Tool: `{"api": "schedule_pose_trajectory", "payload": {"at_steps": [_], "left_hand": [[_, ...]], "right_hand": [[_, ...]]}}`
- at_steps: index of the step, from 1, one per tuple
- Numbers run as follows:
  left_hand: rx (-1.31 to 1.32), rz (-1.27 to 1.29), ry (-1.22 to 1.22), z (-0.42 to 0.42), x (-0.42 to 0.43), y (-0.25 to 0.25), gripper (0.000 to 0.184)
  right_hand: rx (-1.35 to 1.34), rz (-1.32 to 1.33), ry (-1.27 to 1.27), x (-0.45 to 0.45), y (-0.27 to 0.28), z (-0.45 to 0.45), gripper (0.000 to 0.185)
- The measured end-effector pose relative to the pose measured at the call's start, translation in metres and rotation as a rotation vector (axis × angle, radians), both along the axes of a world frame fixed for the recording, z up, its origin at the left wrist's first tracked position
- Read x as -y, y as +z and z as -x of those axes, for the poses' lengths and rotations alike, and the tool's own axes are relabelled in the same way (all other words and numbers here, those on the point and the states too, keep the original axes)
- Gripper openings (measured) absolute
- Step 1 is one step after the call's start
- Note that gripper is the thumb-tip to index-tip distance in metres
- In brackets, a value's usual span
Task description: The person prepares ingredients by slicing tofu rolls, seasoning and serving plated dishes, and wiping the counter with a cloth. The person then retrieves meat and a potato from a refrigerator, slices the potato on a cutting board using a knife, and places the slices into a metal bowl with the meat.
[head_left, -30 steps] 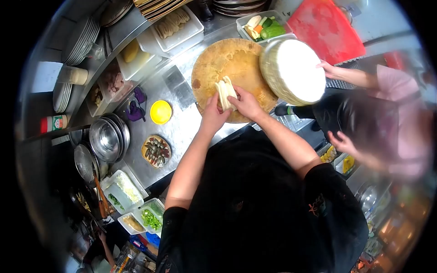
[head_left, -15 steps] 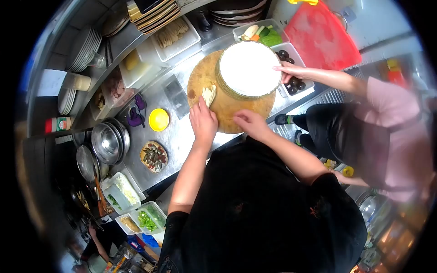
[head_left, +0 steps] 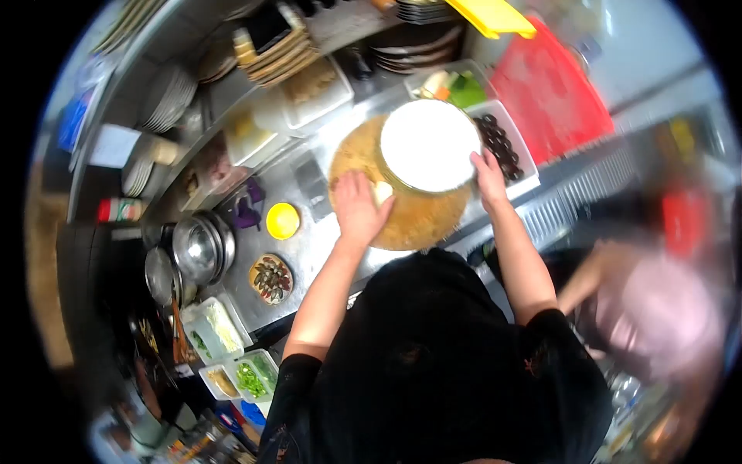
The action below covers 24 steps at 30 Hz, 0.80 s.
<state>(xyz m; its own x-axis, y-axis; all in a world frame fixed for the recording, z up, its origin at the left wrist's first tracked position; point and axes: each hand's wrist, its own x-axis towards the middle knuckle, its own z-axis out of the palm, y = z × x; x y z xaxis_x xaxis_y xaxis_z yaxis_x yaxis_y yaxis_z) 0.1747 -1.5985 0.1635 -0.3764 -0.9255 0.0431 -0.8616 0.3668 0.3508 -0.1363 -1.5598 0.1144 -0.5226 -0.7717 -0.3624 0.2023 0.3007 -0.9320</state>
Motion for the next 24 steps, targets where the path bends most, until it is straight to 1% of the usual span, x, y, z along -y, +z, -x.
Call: {"api": "schedule_pose_trajectory", "payload": {"at_steps": [2,4,6,8,11,14,15,18,20,22,23,24], "left_hand": [[-0.179,-0.092,0.1,0.016,0.017,-0.004,0.094],[-0.45,-0.332,0.222,0.032,0.043,-0.009,0.09],[-0.401,-0.489,0.242,0.044,0.075,-0.014,0.086],[-0.567,-0.66,0.273,0.051,0.094,-0.022,0.083],[-0.835,-0.853,0.389,0.057,0.102,-0.019,0.082],[-0.855,-0.82,0.429,0.052,0.102,-0.021,0.079],[-0.909,-0.769,0.46,0.047,0.095,-0.018,0.074],[-1.241,-0.837,0.561,0.013,0.063,0.023,0.076],[-1.478,-0.749,0.412,-0.025,0.041,0.039,0.074],[-1.652,-0.722,0.49,-0.068,0.014,0.046,0.073],[-1.781,-0.641,0.522,-0.088,-0.007,0.061,0.067],[-1.897,-0.583,0.526,-0.115,-0.028,0.053,0.068]], "right_hand": [[0.138,0.069,0.081,0.016,-0.017,0.011,0.07],[0.186,0.03,0.132,0.032,-0.043,0.033,0.072],[0.257,0.009,0.143,0.041,-0.026,0.035,0.068],[0.243,-0.01,0.171,0.047,-0.006,0.029,0.061],[0.321,-0.079,0.078,0.063,-0.014,0.032,0.05],[0.309,-0.076,0.024,0.068,0.001,0.02,0.049],[0.283,-0.064,0.054,0.068,0.013,0.014,0.051],[0.182,-0.021,0.146,0.059,0.082,-0.03,0.051],[0.107,0.066,0.261,0.058,0.106,-0.065,0.051],[-0.013,0.067,0.318,0.053,0.143,-0.122,0.048],[0.037,0.188,0.404,0.049,0.146,-0.144,0.051],[-0.044,0.211,0.478,0.04,0.158,-0.174,0.052]]}}
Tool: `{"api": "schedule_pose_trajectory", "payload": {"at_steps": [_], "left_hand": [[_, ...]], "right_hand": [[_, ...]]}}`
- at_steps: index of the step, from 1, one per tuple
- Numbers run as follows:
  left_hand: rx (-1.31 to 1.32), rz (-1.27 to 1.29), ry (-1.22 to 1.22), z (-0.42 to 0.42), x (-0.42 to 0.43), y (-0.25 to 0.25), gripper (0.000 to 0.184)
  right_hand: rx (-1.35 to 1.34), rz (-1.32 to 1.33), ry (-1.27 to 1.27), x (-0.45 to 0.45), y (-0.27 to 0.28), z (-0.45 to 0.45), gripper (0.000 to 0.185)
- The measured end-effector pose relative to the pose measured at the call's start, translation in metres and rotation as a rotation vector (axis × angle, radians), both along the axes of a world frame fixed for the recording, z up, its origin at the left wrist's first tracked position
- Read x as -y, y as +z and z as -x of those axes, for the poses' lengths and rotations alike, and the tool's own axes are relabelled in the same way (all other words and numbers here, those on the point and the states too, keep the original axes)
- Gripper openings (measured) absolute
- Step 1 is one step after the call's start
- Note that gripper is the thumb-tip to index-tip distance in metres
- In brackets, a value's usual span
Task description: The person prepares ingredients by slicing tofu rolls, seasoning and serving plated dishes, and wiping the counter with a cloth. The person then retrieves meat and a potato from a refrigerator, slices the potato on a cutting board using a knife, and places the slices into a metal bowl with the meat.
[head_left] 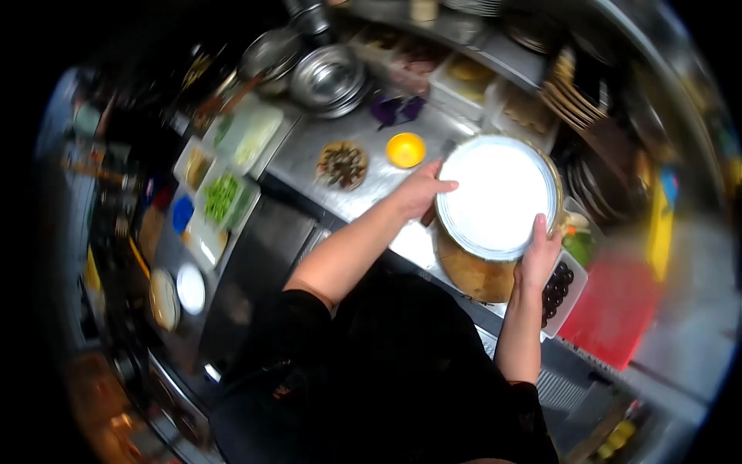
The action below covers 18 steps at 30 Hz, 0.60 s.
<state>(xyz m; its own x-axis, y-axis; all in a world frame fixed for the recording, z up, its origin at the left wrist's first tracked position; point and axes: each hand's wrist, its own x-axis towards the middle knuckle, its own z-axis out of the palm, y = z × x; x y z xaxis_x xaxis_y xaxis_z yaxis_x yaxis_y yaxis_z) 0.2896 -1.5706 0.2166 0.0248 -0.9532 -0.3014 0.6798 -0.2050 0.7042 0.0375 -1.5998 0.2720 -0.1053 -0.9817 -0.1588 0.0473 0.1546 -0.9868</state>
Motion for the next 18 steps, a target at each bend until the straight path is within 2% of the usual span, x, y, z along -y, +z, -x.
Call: {"api": "schedule_pose_trajectory", "payload": {"at_steps": [2,6,10,12,14,16,18], "left_hand": [[0.098,0.013,0.142,-0.049,-0.05,0.007,0.068],[0.267,0.05,0.413,-0.14,-0.189,0.028,0.068],[0.393,0.044,0.701,-0.203,-0.352,0.043,0.06],[0.443,0.101,0.9,-0.216,-0.431,0.04,0.059],[0.439,0.092,1.131,-0.216,-0.495,0.05,0.061],[0.479,0.08,1.309,-0.212,-0.552,0.062,0.061],[0.525,0.06,1.451,-0.201,-0.599,0.072,0.062]], "right_hand": [[-0.153,0.087,0.128,-0.025,0.027,-0.059,0.052],[-0.197,0.386,0.465,-0.087,0.04,-0.159,0.052],[0.053,0.622,0.899,-0.171,0.044,-0.242,0.063],[0.189,0.902,1.009,-0.209,0.037,-0.285,0.067],[0.292,1.05,1.174,-0.244,0.042,-0.327,0.072],[0.423,1.156,1.222,-0.287,0.048,-0.359,0.069],[0.531,1.111,1.339,-0.324,0.05,-0.381,0.07]]}}
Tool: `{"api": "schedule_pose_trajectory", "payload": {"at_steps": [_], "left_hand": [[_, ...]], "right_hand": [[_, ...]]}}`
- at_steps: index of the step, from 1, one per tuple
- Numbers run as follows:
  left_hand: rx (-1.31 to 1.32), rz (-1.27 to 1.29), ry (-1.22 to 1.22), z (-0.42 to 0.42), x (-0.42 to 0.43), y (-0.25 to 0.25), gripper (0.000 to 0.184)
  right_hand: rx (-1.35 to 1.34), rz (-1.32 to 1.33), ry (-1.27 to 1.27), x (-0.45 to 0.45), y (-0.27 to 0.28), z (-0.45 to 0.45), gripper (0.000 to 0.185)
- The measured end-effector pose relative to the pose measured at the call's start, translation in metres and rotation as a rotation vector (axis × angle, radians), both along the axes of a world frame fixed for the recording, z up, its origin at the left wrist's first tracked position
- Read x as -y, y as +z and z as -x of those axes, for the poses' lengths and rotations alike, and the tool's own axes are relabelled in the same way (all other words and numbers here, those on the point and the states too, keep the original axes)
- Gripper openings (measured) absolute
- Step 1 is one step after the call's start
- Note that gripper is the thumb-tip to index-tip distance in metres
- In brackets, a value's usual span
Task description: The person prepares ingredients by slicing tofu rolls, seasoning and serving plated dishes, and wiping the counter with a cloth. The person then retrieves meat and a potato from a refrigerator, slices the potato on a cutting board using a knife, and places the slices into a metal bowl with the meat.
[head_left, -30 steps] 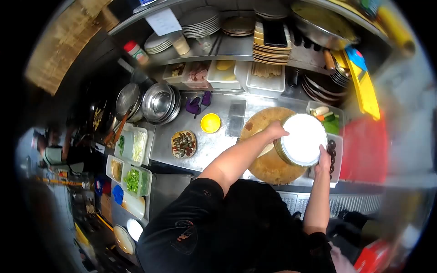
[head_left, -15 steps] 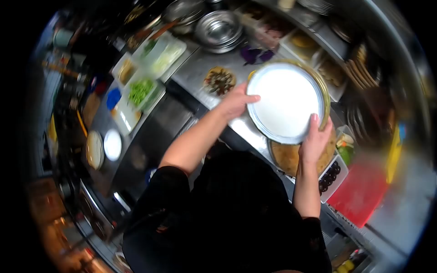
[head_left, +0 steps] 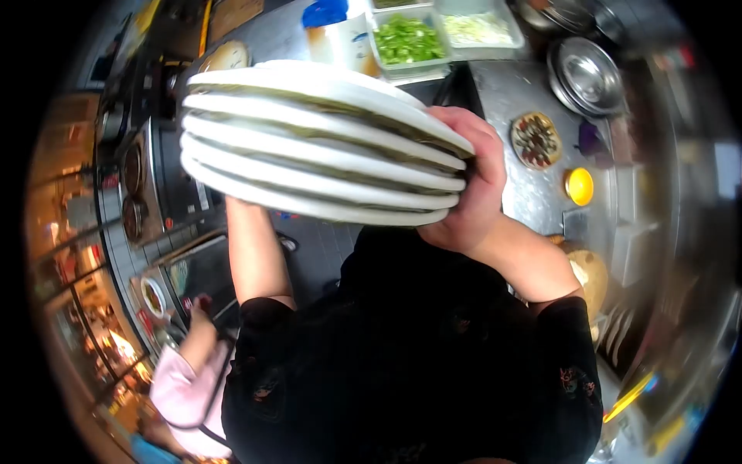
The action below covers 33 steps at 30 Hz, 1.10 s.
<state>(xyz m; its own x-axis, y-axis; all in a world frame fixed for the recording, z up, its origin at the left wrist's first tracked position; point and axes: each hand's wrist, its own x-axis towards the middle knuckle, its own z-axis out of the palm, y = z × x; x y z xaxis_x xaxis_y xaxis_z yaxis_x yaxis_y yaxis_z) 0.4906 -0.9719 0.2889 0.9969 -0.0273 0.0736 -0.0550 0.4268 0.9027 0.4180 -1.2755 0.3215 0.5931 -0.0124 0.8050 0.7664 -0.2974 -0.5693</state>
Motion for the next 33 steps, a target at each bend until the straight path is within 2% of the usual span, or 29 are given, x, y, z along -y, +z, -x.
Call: {"api": "schedule_pose_trajectory", "payload": {"at_steps": [7,10,11,13,15,17,18,20,21,22,25,28,31,33], "left_hand": [[0.034,-0.095,0.313,0.038,-0.096,0.024,0.065],[0.006,-0.142,0.282,0.026,-0.101,0.027,0.068],[-0.007,-0.156,0.254,0.018,-0.1,0.025,0.068],[-0.031,-0.179,0.165,-0.002,-0.087,0.022,0.07],[-0.038,-0.196,0.002,-0.015,-0.06,0.014,0.072],[-0.029,-0.184,-0.208,-0.016,-0.029,0.001,0.075],[-0.169,-0.142,-0.031,-0.015,0.003,-0.006,0.084],[-0.285,0.031,-0.023,-0.024,0.023,-0.057,0.076],[-0.351,0.093,-0.092,-0.022,0.047,-0.062,0.076],[-0.4,0.187,-0.223,-0.021,0.072,-0.062,0.075],[-0.414,0.197,-0.419,-0.019,0.149,-0.051,0.071],[-0.414,0.18,-0.518,-0.013,0.219,-0.042,0.072],[-0.412,0.173,-0.572,-0.008,0.275,-0.032,0.073],[-0.419,0.196,-0.602,-0.006,0.307,-0.026,0.075]], "right_hand": [[0.235,-0.058,0.263,-0.087,0.024,-0.05,0.072],[0.28,-0.107,0.292,-0.108,0.022,-0.062,0.071],[0.262,-0.129,0.197,-0.115,0.02,-0.063,0.069],[0.071,-0.113,0.165,-0.096,0.027,-0.066,0.065],[-0.245,-0.187,0.107,-0.07,0.03,-0.064,0.06],[-0.548,-0.371,0.08,-0.045,0.032,-0.065,0.056],[-0.657,-0.48,0.05,-0.03,0.022,-0.069,0.054],[-0.837,-0.542,-0.109,0.006,0.004,-0.067,0.051],[-0.983,-0.481,-0.172,0.033,0.003,-0.06,0.053],[-0.924,-0.525,-0.233,0.05,-0.036,-0.063,0.054],[-1.16,-0.805,-0.232,0.115,0.027,-0.021,0.054],[-1.217,-0.788,-0.306,0.174,0.018,0.0,0.073],[-1.129,-0.867,-0.343,0.223,0.002,0.019,0.069],[-1.09,-0.863,-0.321,0.247,0.03,0.04,0.069]]}}
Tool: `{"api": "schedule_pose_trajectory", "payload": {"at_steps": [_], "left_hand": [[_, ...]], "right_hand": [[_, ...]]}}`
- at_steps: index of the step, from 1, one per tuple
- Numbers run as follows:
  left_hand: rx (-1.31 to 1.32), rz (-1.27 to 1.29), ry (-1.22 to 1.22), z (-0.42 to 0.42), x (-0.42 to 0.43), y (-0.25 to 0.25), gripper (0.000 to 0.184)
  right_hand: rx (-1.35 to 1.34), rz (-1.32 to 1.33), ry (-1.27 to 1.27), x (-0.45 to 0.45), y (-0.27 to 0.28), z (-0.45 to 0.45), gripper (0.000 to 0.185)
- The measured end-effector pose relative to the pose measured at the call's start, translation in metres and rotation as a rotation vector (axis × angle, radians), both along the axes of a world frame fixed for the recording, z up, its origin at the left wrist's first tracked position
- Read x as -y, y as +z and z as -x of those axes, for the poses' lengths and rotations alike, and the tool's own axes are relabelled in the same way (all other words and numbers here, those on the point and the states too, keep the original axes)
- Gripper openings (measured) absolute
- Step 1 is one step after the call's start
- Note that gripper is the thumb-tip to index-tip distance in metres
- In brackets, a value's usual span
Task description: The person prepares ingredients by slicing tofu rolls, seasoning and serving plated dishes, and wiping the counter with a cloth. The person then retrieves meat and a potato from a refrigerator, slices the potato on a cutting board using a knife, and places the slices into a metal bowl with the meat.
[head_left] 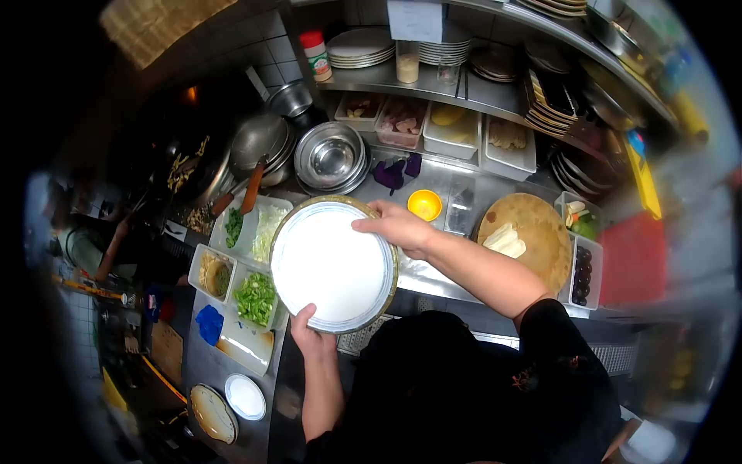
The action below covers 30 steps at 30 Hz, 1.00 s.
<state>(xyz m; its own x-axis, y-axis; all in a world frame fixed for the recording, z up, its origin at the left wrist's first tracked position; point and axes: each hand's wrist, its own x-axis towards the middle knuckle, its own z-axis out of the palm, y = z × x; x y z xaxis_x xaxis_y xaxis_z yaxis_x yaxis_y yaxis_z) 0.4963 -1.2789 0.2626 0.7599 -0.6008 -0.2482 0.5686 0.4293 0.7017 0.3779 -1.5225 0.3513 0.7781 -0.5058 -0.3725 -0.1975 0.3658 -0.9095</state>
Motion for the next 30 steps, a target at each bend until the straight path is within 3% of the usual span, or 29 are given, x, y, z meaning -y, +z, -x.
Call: {"api": "schedule_pose_trajectory", "payload": {"at_steps": [8,12,17,19,22,26,30], "left_hand": [[-0.079,-0.074,-0.06,0.02,0.09,0.017,0.077],[-0.104,-0.063,-0.061,0.016,0.112,0.015,0.075],[-0.108,-0.085,-0.052,-0.002,0.129,0.023,0.073],[-0.117,-0.131,-0.044,-0.014,0.134,0.031,0.073],[-0.073,-0.097,-0.076,-0.043,0.142,0.029,0.072],[-0.052,-0.111,-0.08,-0.075,0.157,0.04,0.071],[-0.039,-0.099,-0.094,-0.1,0.175,0.055,0.069]], "right_hand": [[0.133,0.081,-0.065,0.079,-0.005,0.039,0.07],[0.155,0.011,-0.145,0.101,0.017,0.046,0.087],[0.174,0.572,-0.645,0.191,-0.035,0.004,0.083],[0.128,0.758,-0.807,0.25,-0.054,-0.021,0.089],[-0.112,0.976,-0.954,0.304,-0.051,-0.062,0.097],[-0.173,1.008,-1.108,0.353,-0.051,-0.119,0.102],[-0.255,1.036,-1.262,0.384,-0.044,-0.149,0.089]]}}
